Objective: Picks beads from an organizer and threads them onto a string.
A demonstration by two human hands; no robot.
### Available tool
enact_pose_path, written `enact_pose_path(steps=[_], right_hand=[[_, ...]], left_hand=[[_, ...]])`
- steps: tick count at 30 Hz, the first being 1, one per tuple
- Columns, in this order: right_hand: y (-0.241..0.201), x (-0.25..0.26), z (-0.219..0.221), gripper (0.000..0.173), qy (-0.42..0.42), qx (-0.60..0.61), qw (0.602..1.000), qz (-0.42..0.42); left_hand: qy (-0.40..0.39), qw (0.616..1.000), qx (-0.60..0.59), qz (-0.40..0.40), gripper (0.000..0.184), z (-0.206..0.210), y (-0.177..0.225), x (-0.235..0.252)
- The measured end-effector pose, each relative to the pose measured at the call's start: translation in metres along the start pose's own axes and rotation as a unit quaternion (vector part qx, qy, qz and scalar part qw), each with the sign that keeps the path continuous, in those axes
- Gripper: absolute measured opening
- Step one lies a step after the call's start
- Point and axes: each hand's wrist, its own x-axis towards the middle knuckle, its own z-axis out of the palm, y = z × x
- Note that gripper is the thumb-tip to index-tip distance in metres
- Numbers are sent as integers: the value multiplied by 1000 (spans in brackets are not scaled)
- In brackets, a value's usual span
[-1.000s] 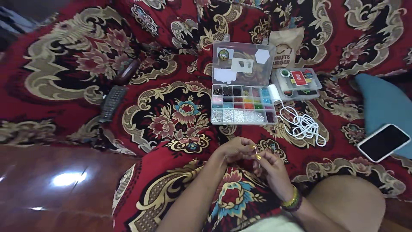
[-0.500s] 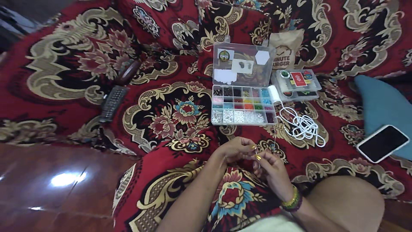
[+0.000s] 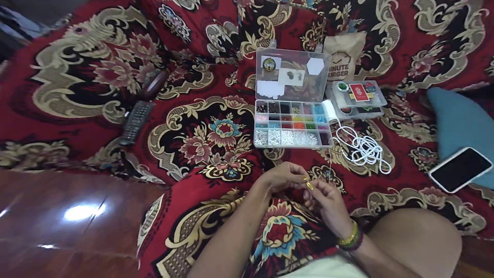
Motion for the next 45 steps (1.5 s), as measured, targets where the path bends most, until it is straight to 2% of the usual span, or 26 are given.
enact_pose_path(steps=[11, 21, 29, 33, 36, 38, 40, 42, 44, 45], right_hand=[[2, 1, 0, 21, 15, 4, 1000, 1], [1, 0, 1, 23, 22, 20, 1000, 2], [3, 0, 0, 22, 11, 41, 999, 0], [5, 1, -1, 29, 0, 59, 998, 3], [3, 1, 0, 24, 10, 45, 999, 7], [2, 0, 2, 23, 18, 25, 1000, 3], [0, 0, 2, 21, 15, 10, 1000, 5], [-1, 0, 1, 21, 15, 10, 1000, 9], [-1, 0, 1, 21, 14, 10, 1000, 11], [-1, 0, 1, 21, 14, 9, 1000, 12]], left_hand=[[-6, 996, 29, 87, 11, -2, 0, 1], [18, 987, 73, 142, 7, -4, -1, 3], [39, 984, 101, 142, 7, -1, 2, 2], [43, 985, 95, 139, 7, -1, 2, 2], [37, 986, 89, 138, 6, 0, 2, 2], [64, 981, 116, 143, 8, 1, 4, 1], [165, 953, 199, 156, 18, 3, 9, -1], [298, 884, 325, 155, 27, -1, 12, -2], [387, 823, 406, 88, 37, -8, 16, -5], [406, 808, 426, 31, 44, -10, 19, -6]])
